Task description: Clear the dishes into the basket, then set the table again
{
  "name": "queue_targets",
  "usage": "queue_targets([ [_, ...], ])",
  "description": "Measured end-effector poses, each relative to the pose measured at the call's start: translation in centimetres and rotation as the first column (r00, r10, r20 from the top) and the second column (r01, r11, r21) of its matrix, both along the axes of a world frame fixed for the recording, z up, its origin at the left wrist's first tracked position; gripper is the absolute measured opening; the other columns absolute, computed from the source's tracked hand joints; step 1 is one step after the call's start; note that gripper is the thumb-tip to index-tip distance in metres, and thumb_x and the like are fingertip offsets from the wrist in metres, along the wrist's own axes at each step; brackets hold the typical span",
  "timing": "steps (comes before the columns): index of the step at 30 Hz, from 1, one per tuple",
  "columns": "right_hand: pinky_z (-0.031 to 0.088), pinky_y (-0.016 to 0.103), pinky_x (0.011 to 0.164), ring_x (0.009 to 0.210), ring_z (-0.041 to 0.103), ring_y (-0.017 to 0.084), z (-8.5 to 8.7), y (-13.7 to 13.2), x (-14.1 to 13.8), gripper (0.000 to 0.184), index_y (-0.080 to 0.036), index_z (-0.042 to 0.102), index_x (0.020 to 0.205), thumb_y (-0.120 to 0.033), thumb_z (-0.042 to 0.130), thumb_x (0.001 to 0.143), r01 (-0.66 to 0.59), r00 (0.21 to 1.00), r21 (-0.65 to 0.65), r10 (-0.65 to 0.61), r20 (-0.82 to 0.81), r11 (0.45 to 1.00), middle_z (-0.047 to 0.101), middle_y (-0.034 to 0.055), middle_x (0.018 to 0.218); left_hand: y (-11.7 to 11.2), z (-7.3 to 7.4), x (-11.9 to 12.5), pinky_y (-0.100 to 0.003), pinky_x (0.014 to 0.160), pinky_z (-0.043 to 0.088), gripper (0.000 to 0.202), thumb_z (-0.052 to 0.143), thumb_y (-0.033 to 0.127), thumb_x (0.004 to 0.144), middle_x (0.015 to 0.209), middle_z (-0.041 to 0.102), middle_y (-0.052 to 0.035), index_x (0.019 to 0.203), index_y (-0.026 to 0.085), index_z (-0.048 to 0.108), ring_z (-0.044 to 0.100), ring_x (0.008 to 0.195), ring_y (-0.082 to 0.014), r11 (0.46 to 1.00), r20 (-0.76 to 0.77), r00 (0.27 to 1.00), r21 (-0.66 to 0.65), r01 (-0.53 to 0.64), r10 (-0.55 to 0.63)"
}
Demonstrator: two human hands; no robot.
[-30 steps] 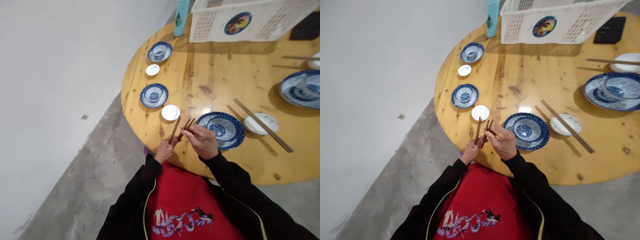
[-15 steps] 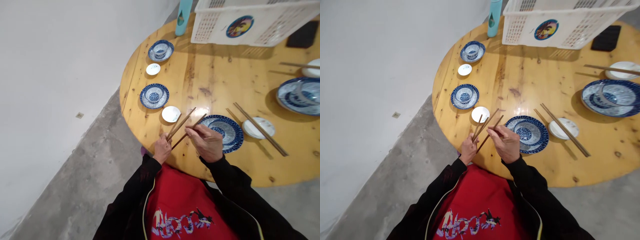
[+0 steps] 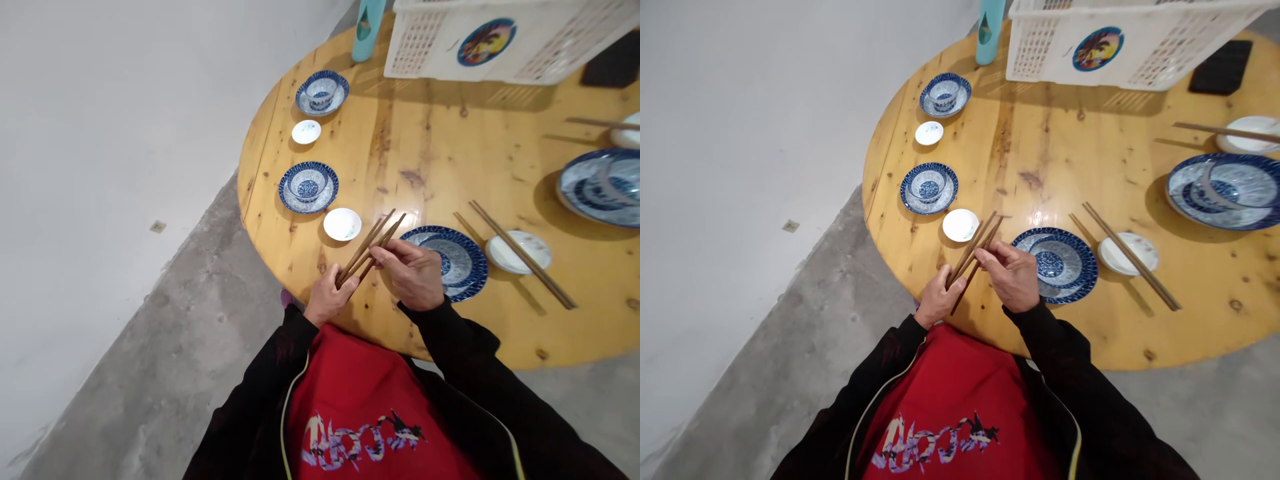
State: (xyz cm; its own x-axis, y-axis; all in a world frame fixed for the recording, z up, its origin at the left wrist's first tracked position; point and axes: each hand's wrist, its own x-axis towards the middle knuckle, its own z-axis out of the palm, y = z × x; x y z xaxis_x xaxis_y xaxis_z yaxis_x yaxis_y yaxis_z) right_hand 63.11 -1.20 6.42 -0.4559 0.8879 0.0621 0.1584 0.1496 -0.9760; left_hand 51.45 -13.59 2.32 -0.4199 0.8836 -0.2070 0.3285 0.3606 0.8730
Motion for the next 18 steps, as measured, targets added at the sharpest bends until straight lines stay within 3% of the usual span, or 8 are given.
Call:
queue_targets([
  [3, 0.046, 0.028, 0.052, 0.055, 0.056, 0.014, 0.0, 0.3, 0.1, 0.025, -0.022, 0.067, 0.065, -0.039, 0.073, 0.082, 0.012, 0.998, -0.047, -0.015, -0.06, 0.999, 0.06, -0.0016, 0.058, 0.1, -0.2, 0.5, -0.025, 0.065, 0.041, 0.042, 0.044, 0.056, 0.1, 0.069, 0.049, 0.0027, 0.077, 0.021, 0.046, 0.048, 0.066, -0.012, 0.994, 0.269, 0.963, 0.103, -0.047, 0.017],
  [6, 0.048, 0.029, 0.052, 0.054, 0.058, 0.016, 0.7, 0.5, 0.3, 0.024, -0.022, 0.069, 0.068, -0.04, 0.072, 0.084, 0.024, 0.999, 0.03, -0.023, -0.025, 0.999, 0.061, -0.0014, 0.059, 0.2, -1.0, 0.8, -0.024, 0.059, 0.041, 0.044, 0.044, 0.06, 0.099, 0.067, 0.049, 0.0029, 0.079, 0.021, 0.047, 0.047, 0.06, -0.0106, 0.975, 0.47, 0.87, 0.076, -0.208, 0.149],
  [8, 0.049, 0.031, 0.054, 0.056, 0.06, 0.017, 1.4, 0.5, 0.7, 0.023, -0.023, 0.069, 0.07, -0.039, 0.071, 0.086, 0.056, 0.998, 0.135, -0.058, 0.015, 0.989, 0.063, -0.0002, 0.061, 0.2, -1.6, 0.6, -0.024, 0.062, 0.045, 0.042, 0.05, 0.059, 0.097, 0.069, 0.054, 0.0016, 0.082, 0.02, 0.051, 0.051, 0.062, -0.0108, 0.953, 0.508, 0.829, 0.045, -0.299, 0.236],
  [12, 0.053, 0.038, 0.063, 0.067, 0.066, 0.023, 3.5, 0.2, 2.0, 0.017, -0.024, 0.073, 0.082, -0.037, 0.067, 0.092, 0.064, 0.99, 0.38, -0.108, 0.096, 0.923, 0.069, 0.0053, 0.073, 0.0, -2.3, -0.4, -0.03, 0.085, 0.053, 0.035, 0.053, 0.052, 0.098, 0.086, 0.068, -0.0051, 0.096, 0.018, 0.058, 0.066, 0.084, -0.0155, 0.918, 0.519, 0.809, 0.109, -0.381, 0.274],
  [18, 0.055, 0.041, 0.07, 0.08, 0.073, 0.028, 6.0, -0.9, 3.1, 0.013, -0.027, 0.074, 0.093, -0.028, 0.061, 0.097, -0.07, 0.967, 0.67, -0.114, 0.227, 0.739, 0.076, 0.0088, 0.087, -0.3, -3.5, -2.6, -0.036, 0.099, 0.052, 0.026, 0.05, 0.044, 0.1, 0.107, 0.072, -0.0093, 0.103, 0.02, 0.061, 0.068, 0.102, -0.0183, 0.885, 0.469, 0.854, 0.268, -0.38, 0.225],
])
